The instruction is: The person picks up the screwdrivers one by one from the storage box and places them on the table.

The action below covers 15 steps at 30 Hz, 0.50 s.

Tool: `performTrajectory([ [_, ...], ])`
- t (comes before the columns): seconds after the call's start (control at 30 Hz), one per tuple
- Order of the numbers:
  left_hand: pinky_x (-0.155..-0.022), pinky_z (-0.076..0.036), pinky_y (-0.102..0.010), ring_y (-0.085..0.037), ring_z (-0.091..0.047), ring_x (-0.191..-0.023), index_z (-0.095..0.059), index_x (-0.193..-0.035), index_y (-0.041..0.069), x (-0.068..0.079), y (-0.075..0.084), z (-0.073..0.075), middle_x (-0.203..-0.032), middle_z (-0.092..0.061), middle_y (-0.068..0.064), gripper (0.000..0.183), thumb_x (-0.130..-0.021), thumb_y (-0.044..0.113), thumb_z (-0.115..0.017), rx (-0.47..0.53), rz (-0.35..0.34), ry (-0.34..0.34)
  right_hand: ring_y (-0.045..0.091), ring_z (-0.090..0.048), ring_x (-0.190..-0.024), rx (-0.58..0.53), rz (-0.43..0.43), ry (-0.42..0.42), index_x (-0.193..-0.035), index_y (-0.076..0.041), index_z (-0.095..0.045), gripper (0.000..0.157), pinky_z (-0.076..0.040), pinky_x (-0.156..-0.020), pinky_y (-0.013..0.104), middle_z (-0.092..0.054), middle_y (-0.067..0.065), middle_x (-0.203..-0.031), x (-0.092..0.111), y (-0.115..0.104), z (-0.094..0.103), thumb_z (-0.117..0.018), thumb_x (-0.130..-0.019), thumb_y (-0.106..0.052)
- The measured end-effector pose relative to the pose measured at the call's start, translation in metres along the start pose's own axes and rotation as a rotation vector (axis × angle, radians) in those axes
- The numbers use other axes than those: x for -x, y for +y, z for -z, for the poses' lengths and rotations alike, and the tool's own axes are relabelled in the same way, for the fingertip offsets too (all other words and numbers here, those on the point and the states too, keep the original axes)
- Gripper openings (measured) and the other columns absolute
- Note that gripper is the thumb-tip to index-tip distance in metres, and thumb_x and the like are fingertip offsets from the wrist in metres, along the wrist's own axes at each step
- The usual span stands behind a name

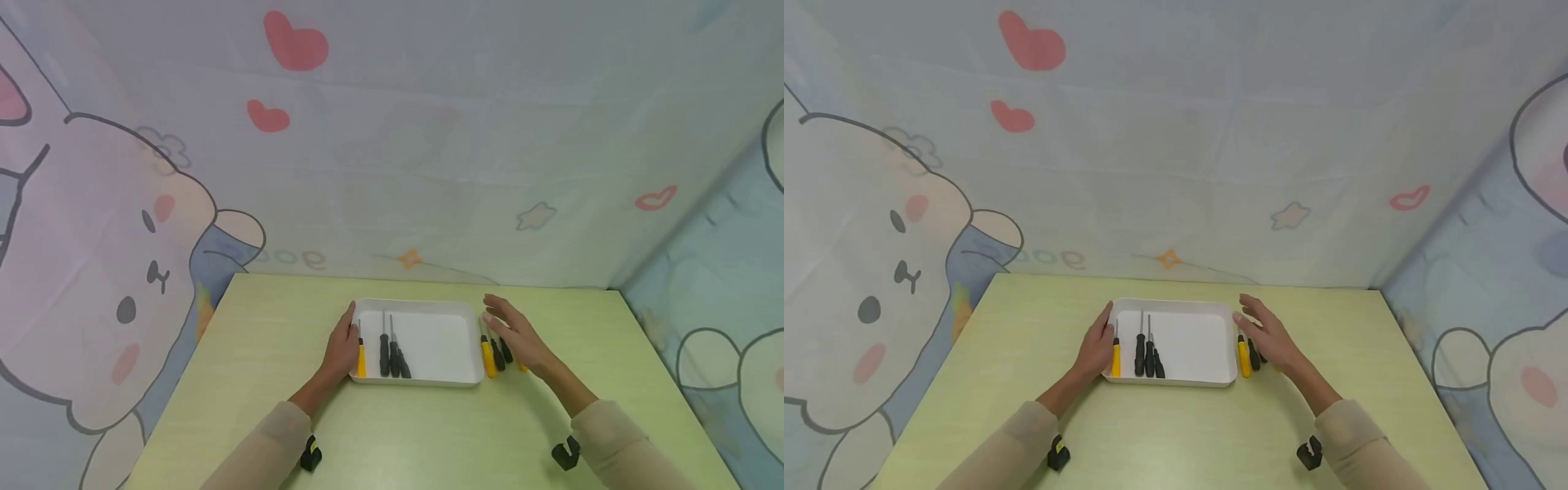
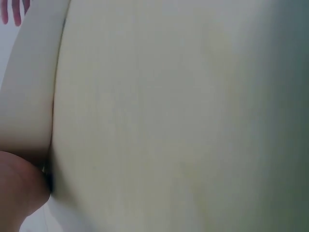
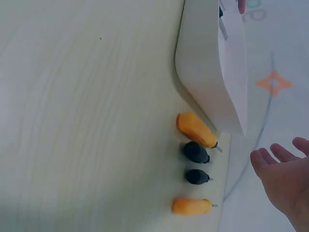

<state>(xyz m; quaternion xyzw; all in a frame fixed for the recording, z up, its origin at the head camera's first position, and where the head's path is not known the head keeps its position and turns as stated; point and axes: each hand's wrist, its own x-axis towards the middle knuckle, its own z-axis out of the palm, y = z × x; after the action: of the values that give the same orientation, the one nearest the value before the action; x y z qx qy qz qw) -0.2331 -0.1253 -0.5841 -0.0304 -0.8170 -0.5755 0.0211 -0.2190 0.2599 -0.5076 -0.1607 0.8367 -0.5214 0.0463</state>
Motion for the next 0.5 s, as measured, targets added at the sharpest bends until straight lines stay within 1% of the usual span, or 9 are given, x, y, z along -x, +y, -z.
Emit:
performTrajectory([
  [0.1,-0.127,-0.022,-0.052,-0.033,-0.024,-0.159,-0.025,-0.168,0.006,0.0,-0.001,0.0,-0.173,-0.027,-0.013,0.055,-0.115,0.011,-0.036,-0.01,-0.006,-0.004,0.045,-0.031,-0.154,-0.051,-0.028,0.037,-0.165,-0.003,-0.029,0.062,-0.024,-0.123,0.066,-0.034,0.023,-0.167,0.001,0.002,-0.006,-0.045,-0.115,-0.036],
  [0.23,-0.127,-0.023,-0.052,-0.033,-0.024,-0.159,-0.025,-0.169,0.006,0.0,-0.002,-0.001,-0.173,-0.027,-0.013,0.055,-0.115,0.011,-0.037,-0.012,-0.007,-0.01,0.045,-0.029,-0.155,-0.124,-0.037,0.073,-0.166,-0.001,-0.026,0.064,-0.024,-0.124,0.063,-0.032,0.024,-0.168,0.001,0.004,-0.013,-0.039,-0.116,-0.038],
  [0.33,-0.127,-0.023,-0.053,-0.034,-0.024,-0.159,-0.026,-0.168,0.005,0.001,-0.001,0.0,-0.173,-0.027,-0.014,0.055,-0.114,0.01,-0.037,-0.007,-0.009,-0.004,0.044,-0.026,-0.156,-0.2,-0.04,0.084,-0.166,0.001,-0.024,0.066,-0.021,-0.125,0.061,-0.03,0.025,-0.168,-0.001,0.006,-0.017,-0.036,-0.117,-0.041],
  [0.5,-0.127,-0.022,-0.053,-0.034,-0.024,-0.159,-0.026,-0.168,0.003,0.0,0.001,0.001,-0.173,-0.028,-0.015,0.055,-0.114,0.01,-0.037,-0.006,-0.009,-0.001,0.044,-0.022,-0.158,-0.295,-0.082,0.09,-0.166,0.003,-0.022,0.074,-0.016,-0.128,0.057,-0.026,0.025,-0.17,-0.004,0.012,-0.024,-0.03,-0.116,-0.051],
])
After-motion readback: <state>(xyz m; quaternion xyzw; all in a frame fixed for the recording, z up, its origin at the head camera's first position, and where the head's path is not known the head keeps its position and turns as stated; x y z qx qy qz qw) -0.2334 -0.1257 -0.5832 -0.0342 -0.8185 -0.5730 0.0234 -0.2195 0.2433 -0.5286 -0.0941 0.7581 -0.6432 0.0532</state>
